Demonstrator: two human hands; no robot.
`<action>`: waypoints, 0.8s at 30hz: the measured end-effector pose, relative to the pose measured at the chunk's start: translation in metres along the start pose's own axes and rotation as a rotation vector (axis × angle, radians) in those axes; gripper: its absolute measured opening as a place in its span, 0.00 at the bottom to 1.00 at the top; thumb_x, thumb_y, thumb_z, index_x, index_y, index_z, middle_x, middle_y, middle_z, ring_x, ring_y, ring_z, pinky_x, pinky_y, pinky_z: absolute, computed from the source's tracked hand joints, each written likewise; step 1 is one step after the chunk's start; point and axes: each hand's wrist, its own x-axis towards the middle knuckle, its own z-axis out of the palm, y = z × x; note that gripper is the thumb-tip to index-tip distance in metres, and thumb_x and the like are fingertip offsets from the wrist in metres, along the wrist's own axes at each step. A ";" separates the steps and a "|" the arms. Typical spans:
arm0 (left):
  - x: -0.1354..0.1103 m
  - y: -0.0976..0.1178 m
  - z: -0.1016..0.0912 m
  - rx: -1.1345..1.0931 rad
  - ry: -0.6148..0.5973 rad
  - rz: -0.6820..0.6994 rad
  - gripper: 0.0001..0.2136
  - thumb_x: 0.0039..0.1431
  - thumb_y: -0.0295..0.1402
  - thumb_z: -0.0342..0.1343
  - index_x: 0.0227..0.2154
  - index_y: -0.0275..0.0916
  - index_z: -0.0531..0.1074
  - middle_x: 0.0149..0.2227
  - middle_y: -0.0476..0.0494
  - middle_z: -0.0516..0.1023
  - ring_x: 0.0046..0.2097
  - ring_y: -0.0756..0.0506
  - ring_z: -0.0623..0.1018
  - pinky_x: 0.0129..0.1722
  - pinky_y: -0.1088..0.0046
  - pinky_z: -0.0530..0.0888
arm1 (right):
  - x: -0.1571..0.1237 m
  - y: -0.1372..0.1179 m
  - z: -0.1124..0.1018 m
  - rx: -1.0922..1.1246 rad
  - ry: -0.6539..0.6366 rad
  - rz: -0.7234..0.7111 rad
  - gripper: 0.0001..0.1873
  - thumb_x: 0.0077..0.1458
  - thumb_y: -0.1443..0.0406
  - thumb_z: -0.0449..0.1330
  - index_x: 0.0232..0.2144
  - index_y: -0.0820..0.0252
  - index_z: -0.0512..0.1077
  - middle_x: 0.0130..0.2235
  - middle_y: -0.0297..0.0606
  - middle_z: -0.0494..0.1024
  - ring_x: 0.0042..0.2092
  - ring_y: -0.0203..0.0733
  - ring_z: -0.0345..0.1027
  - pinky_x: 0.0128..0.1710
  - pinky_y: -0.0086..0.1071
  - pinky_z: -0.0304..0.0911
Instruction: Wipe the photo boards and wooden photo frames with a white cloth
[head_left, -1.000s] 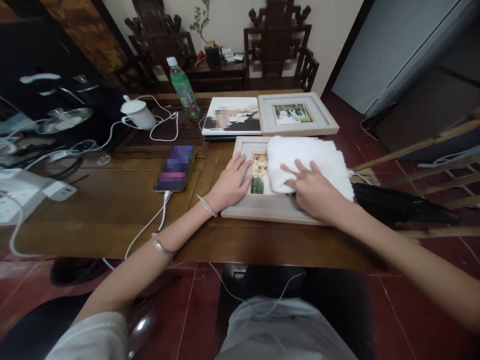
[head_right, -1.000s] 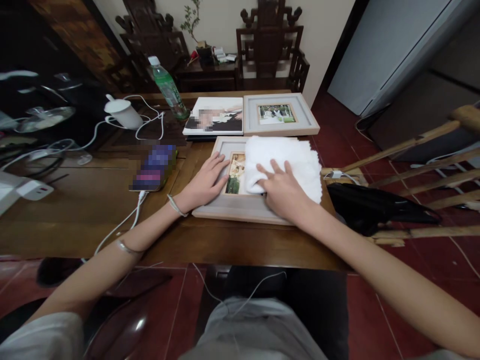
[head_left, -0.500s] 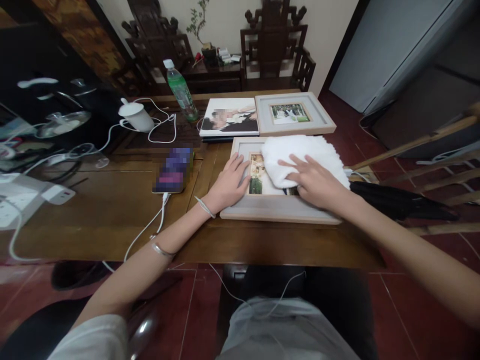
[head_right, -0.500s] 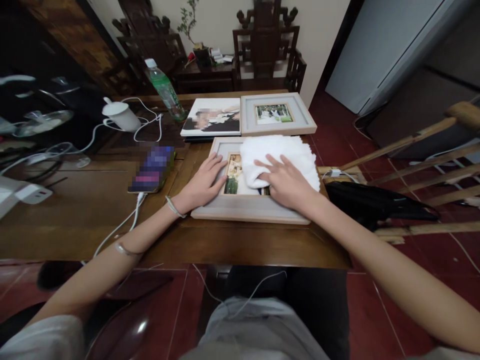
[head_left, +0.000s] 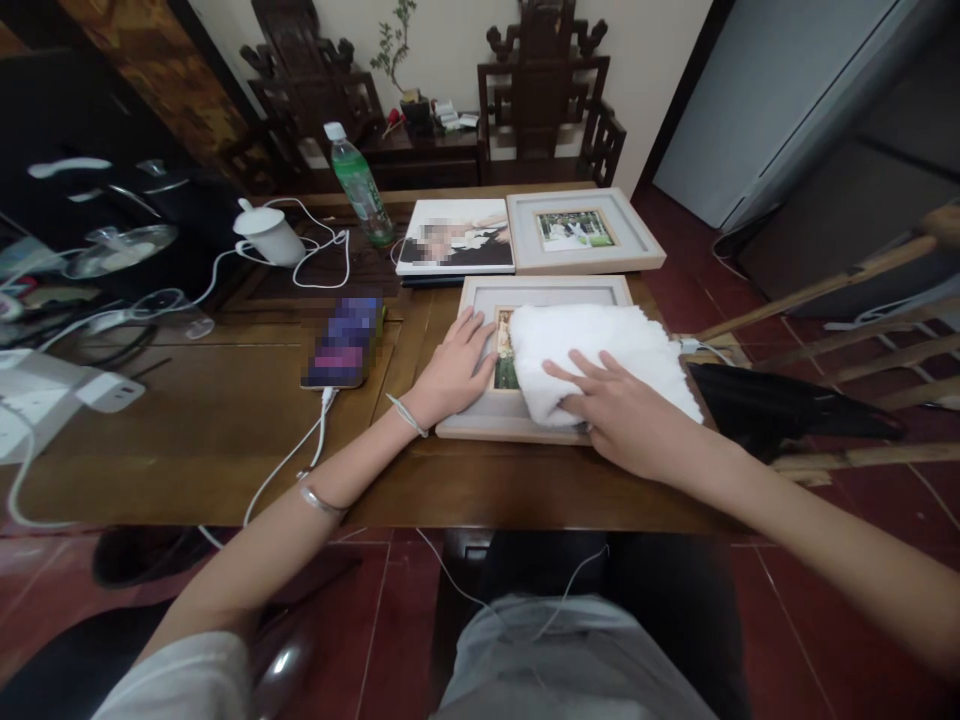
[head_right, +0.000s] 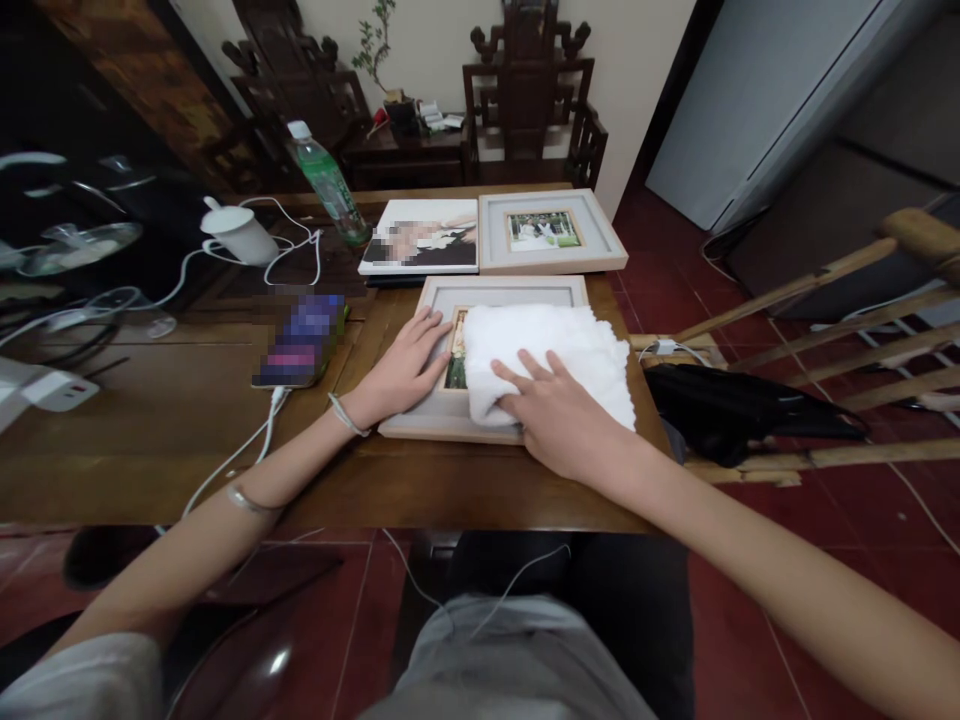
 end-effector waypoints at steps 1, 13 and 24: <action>0.000 0.000 0.000 0.002 0.001 0.002 0.21 0.65 0.35 0.45 0.58 0.31 0.61 0.65 0.30 0.58 0.68 0.35 0.50 0.63 0.47 0.58 | 0.000 0.000 0.000 0.012 0.001 -0.003 0.25 0.45 0.78 0.52 0.45 0.64 0.75 0.64 0.45 0.59 0.65 0.61 0.50 0.60 0.57 0.52; 0.000 0.003 -0.002 0.006 -0.008 -0.015 0.22 0.65 0.34 0.44 0.58 0.30 0.60 0.65 0.29 0.57 0.68 0.36 0.50 0.63 0.49 0.58 | 0.026 0.032 0.025 -0.041 0.210 0.026 0.22 0.46 0.77 0.55 0.43 0.62 0.76 0.63 0.43 0.62 0.64 0.58 0.52 0.61 0.56 0.51; -0.001 0.003 -0.001 0.005 -0.002 -0.010 0.21 0.65 0.35 0.44 0.58 0.31 0.60 0.65 0.30 0.57 0.68 0.35 0.50 0.63 0.47 0.58 | 0.030 0.038 0.022 -0.017 0.171 0.048 0.23 0.46 0.77 0.54 0.44 0.61 0.75 0.64 0.41 0.61 0.65 0.57 0.50 0.62 0.57 0.48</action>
